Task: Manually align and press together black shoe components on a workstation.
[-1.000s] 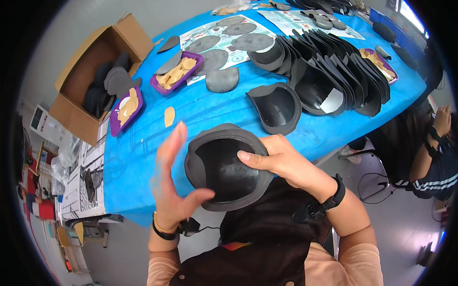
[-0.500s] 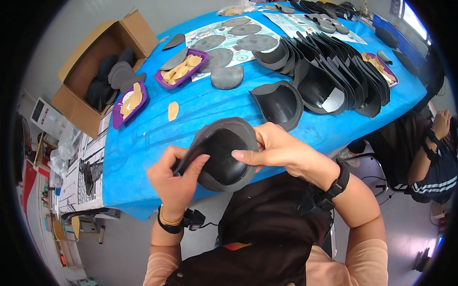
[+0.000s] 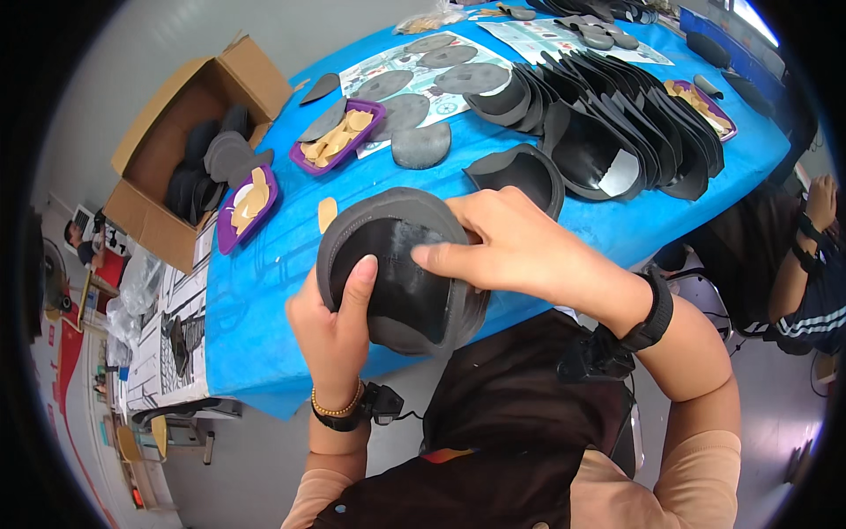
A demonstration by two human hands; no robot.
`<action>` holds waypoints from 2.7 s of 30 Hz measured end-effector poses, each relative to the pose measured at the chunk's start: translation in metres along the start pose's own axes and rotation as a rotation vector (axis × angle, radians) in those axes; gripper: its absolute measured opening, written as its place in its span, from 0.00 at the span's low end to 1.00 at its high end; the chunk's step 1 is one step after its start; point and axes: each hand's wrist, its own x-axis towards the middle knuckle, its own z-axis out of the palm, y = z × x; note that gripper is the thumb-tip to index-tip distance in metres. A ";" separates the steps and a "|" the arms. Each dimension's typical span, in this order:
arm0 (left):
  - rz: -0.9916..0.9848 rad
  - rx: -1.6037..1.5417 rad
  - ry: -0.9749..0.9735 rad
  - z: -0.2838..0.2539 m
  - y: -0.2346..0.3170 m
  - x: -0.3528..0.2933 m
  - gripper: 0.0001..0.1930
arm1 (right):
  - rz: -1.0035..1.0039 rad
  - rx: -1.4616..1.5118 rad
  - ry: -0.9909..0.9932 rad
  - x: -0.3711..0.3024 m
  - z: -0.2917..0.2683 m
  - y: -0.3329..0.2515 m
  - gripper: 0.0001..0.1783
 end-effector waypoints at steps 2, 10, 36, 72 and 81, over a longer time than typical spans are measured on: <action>0.001 -0.020 0.038 0.004 -0.005 0.003 0.13 | -0.037 0.088 0.048 0.000 0.005 0.002 0.26; -0.069 -0.232 0.195 0.015 -0.001 -0.008 0.13 | -0.253 -0.151 0.111 -0.007 0.015 0.003 0.20; 0.760 0.411 -0.309 -0.009 0.006 0.030 0.06 | 0.018 0.872 -0.258 -0.012 0.029 0.036 0.36; -0.523 -0.369 -0.049 -0.063 -0.092 0.083 0.07 | 0.005 0.073 0.178 -0.026 0.022 0.046 0.27; -0.326 -0.438 -0.028 -0.040 -0.008 0.009 0.09 | -0.689 -0.733 0.655 -0.020 0.023 0.039 0.14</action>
